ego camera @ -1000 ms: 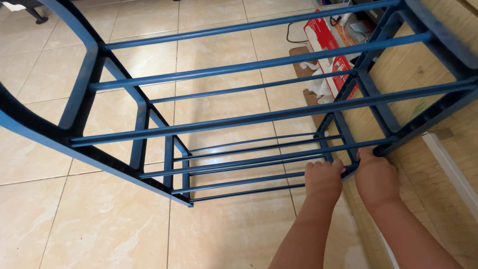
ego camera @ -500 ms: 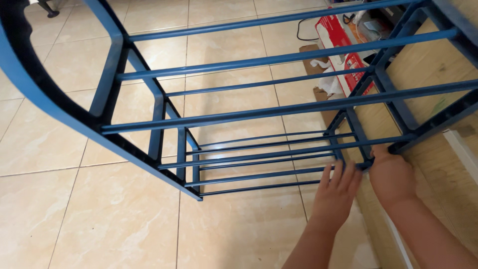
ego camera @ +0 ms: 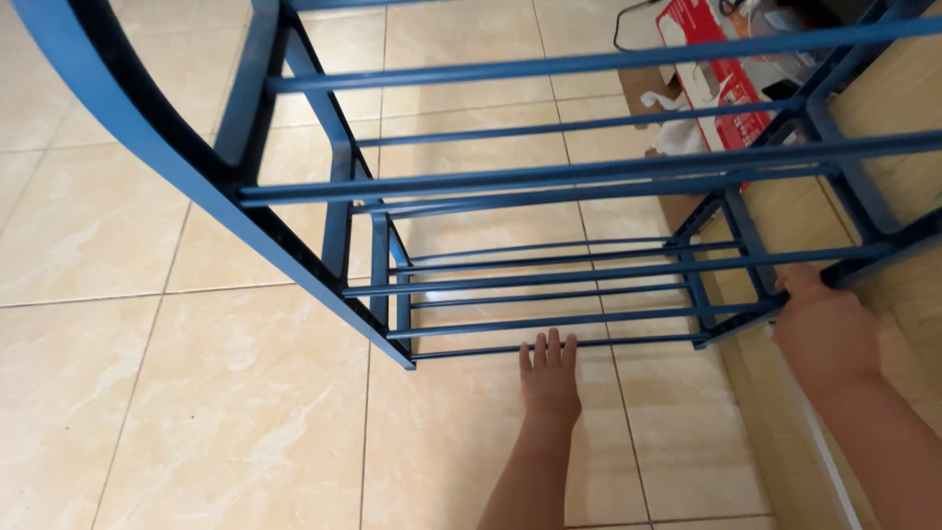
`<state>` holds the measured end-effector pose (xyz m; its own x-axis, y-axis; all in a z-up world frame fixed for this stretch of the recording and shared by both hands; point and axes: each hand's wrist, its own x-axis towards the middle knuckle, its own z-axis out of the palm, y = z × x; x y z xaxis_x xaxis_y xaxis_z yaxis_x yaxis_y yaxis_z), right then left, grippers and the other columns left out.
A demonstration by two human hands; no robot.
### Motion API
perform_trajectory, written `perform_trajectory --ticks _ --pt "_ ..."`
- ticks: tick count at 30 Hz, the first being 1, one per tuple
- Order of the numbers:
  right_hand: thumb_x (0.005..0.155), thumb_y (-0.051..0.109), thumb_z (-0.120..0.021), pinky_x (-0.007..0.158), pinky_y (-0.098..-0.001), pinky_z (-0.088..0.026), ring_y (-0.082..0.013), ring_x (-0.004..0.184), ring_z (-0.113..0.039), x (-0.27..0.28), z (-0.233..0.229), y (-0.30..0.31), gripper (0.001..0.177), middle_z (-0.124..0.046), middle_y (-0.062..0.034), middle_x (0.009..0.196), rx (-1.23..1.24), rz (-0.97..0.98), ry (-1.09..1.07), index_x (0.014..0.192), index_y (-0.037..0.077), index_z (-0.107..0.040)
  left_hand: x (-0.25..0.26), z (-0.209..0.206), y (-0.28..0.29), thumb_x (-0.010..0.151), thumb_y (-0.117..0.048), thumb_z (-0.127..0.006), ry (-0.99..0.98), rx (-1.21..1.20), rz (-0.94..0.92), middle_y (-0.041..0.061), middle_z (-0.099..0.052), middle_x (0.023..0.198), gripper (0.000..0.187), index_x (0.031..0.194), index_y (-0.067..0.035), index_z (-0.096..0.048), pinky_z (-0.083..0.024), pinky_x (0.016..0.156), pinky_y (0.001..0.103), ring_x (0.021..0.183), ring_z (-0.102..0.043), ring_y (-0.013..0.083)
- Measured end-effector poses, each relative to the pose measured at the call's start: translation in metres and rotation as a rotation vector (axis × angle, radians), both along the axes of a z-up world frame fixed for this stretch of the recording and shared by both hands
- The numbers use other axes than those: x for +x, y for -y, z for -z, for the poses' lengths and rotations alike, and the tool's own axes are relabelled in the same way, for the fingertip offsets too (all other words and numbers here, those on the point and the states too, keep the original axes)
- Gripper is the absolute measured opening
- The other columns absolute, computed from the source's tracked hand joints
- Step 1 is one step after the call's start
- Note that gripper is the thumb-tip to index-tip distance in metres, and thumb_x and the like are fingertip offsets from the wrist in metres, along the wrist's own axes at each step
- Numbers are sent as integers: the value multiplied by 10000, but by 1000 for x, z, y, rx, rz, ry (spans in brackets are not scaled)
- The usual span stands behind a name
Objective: The person assembles a blue metal shoe rack by hand, connecting side frames to horizontal bars and securing the structure. The person then lifts and positions the assembled rack upright on the tiled floor.
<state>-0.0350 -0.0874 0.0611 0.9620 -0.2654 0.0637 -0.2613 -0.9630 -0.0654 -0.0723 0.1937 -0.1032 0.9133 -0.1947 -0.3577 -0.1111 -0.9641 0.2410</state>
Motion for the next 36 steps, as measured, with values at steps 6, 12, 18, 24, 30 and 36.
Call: perform_trajectory --ticks 6,12,18,24,30,36 --pt "1005 200 -590 771 -578 -556 -503 859 -693 -3 -12 -19 361 -733 -236 977 40 15 113 1364 232 -615 20 58 21 936 -154 -636 371 -56 39 144 -587 1281 381 1305 -111 -555 -379 1077 490 1249 -531 336" --pt "1058 342 -527 726 -615 -518 -505 839 -666 -49 34 -40 246 -729 -220 933 162 36 138 1260 227 -606 38 65 40 872 -112 -666 403 -17 134 100 -685 910 210 1080 -107 -635 -505 805 420 874 -676 290" --pt "686 58 -565 597 -424 -610 -332 817 -751 -39 131 -24 535 -694 -182 1196 -280 -597 176 1217 28 -624 38 50 46 858 -125 -677 414 -9 140 101 -690 925 172 1025 -106 -641 -508 805 424 872 -682 283" --pt "799 134 -644 517 -238 -565 -128 710 -719 5 155 1 322 -701 -249 1128 -1052 -625 -77 1081 5 -730 35 53 58 872 -136 -667 495 -47 113 97 -683 975 198 1064 -91 -647 -499 835 465 927 -669 296" --pt "811 114 -658 542 -322 -612 -206 680 -753 17 171 14 151 -683 -184 983 -726 -560 -159 897 33 -752 34 52 87 811 -145 -666 576 -111 138 100 -688 1016 295 1100 -81 -656 -491 897 465 975 -659 290" --pt "822 109 -657 548 -343 -620 -249 645 -760 17 167 16 107 -661 -220 1062 -625 -553 -151 831 52 -747 45 52 134 878 -107 -646 508 -271 208 79 -701 1017 191 1067 -97 -665 -511 843 445 999 -669 284"
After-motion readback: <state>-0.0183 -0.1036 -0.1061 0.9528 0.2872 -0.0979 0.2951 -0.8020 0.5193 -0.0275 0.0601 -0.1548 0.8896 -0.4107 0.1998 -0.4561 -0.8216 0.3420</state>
